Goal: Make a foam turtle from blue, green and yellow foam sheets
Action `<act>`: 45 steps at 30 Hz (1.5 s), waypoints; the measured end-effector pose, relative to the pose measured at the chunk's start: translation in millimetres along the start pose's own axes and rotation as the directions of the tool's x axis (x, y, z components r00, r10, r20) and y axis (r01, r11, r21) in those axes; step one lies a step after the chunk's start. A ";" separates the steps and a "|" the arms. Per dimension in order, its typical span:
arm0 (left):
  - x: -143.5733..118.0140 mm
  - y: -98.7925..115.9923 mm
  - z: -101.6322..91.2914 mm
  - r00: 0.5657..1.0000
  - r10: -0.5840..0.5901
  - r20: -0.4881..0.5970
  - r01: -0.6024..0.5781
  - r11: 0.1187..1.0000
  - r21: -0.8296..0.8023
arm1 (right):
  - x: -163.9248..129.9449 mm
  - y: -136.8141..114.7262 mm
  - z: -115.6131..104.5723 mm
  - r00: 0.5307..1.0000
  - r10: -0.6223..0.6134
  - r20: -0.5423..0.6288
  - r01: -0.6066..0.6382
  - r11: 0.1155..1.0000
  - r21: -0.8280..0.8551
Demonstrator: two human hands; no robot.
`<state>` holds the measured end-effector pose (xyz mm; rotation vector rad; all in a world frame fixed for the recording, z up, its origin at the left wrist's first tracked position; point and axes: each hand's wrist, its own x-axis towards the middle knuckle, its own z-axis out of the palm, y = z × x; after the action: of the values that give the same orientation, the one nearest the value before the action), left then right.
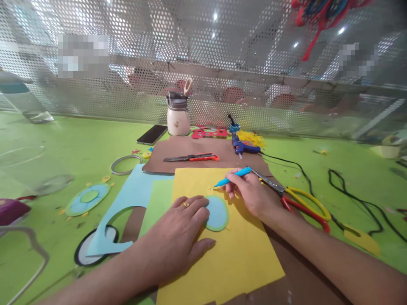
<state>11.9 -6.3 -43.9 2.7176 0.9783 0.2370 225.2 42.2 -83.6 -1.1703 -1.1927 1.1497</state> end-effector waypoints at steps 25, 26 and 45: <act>0.0 -3.4 6.7 1.000 -0.023 -0.006 0.023 1.000 0.020 | -8.6 -11.1 11.8 0.998 -0.045 0.039 0.048 0.995 -0.082; -0.2 -3.3 6.8 1.000 -0.025 -0.005 0.025 1.000 0.018 | -8.7 -11.3 11.7 0.998 -0.047 0.038 0.050 0.994 -0.093; -0.6 -1.3 2.3 0.998 -0.044 0.037 0.042 0.997 0.058 | -8.1 -9.6 13.1 0.997 -0.052 0.048 0.061 0.978 -0.198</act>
<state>11.2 -6.1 -46.5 2.7387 1.0467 0.1501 211.9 34.0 -74.2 -1.2582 -1.3909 1.0349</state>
